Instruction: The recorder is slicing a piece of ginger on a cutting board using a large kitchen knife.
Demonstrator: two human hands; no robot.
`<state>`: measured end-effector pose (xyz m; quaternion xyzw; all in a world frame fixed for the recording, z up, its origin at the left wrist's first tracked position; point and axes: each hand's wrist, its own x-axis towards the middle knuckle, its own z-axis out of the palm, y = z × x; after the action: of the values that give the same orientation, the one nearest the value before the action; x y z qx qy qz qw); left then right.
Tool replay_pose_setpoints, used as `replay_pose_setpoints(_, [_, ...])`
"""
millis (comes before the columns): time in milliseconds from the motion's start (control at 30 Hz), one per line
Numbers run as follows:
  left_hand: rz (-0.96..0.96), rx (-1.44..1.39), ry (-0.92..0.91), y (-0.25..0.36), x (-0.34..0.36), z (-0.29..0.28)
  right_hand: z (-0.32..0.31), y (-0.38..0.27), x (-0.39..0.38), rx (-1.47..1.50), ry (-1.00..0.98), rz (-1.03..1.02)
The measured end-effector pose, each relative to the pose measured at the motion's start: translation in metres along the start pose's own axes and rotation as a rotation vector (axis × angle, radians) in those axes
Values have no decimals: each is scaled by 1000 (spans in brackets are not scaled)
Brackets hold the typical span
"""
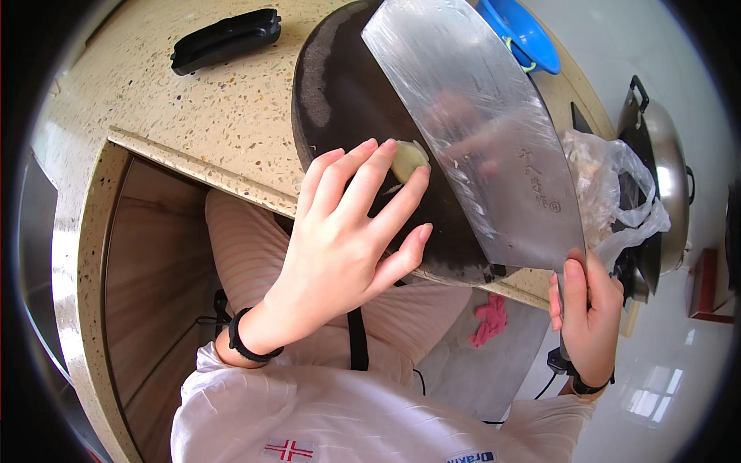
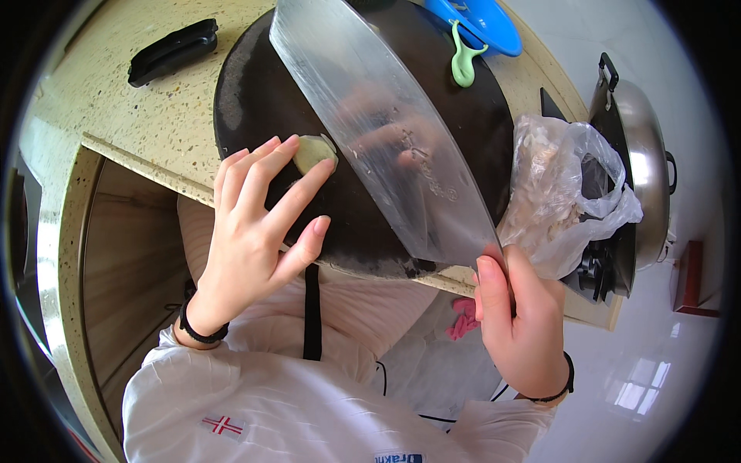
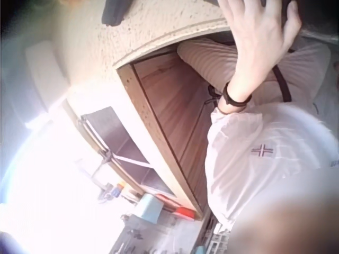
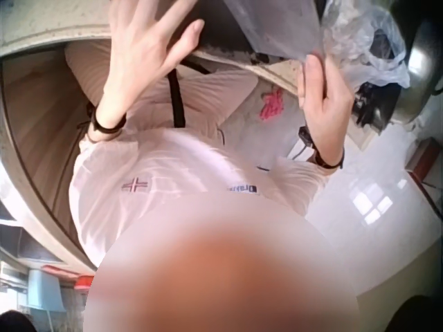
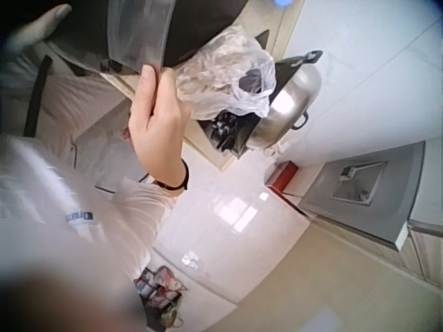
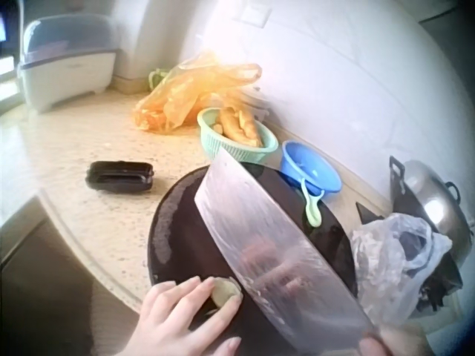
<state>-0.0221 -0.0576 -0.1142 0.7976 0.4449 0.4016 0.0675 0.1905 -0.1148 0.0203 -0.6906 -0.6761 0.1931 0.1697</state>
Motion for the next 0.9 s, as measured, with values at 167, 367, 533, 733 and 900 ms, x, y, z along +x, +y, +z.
replay_pose_setpoints(167, [13,4,16,-1,-1,1,-2,-9,-5,-56,-28,65])
replay_pose_setpoints(367, [10,-11,17,-2,-2,2,2,-11,-10,-64,19,103])
replay_pose_setpoints(533, [8,-8,8,-2,-1,2,-2,-12,-10,-121,-39,67])
replay_pose_setpoints(733, [13,18,-21,-2,-1,0,-3,-12,-14,-241,-17,20])
replay_pose_setpoints(900, [23,48,-17,-3,0,1,-2,-10,-16,-261,5,83])
